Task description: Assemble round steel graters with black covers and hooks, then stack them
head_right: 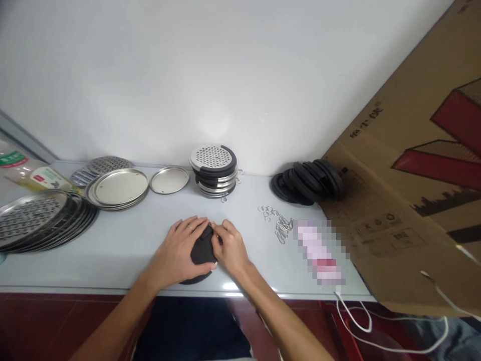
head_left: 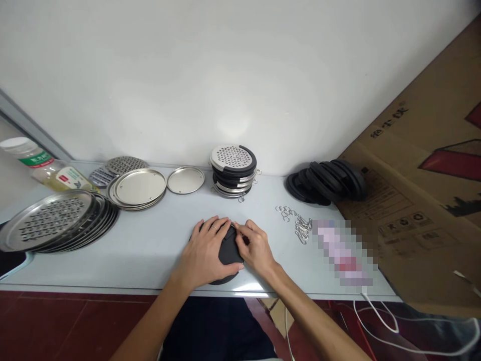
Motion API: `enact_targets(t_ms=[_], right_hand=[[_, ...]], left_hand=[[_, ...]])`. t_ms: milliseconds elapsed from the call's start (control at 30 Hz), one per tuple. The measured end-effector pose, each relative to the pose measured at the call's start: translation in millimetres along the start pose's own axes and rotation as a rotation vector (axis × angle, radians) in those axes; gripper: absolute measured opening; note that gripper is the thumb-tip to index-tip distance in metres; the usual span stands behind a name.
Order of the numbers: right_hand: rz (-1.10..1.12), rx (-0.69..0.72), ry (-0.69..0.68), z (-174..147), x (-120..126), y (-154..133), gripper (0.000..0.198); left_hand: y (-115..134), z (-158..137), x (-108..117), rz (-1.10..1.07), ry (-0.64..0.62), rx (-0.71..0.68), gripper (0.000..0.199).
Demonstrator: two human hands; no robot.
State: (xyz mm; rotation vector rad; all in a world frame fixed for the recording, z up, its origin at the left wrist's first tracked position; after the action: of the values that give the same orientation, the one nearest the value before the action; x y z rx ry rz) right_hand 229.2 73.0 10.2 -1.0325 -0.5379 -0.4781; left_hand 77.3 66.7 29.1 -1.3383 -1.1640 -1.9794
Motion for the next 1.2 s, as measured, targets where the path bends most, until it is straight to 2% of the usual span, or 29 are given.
enact_targets(t_ms=[867,1033,1200], right_hand=[[-0.031,0.063,0.006,1.2,-0.2,-0.5,0.028],[-0.038,0.081,0.033,-0.4,-0.1,0.0,0.026],[-0.064,0.08,0.034,-1.4,-0.5,1.1,0.027]], left_hand=[[4.1,1.2,3.2,0.01,0.005,0.011,0.091],[6.9,2.7,3.7,0.025,0.005,0.048,0.089],[10.8,5.7,0.8,0.003,-0.011,0.063,0.098]])
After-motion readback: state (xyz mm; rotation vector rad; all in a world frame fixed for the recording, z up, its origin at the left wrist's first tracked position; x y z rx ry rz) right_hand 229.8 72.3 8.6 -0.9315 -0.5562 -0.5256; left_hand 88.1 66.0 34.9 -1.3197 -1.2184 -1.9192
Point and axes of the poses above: each hand's wrist, its own z-axis towards the middle knuckle, its own x-axis out of the back of the hand, y = z × x, the point moved 4 cm from there along z, towards the middle knuckle, and after that the axes turned 2 degrees about x, right-handed, at the moved point
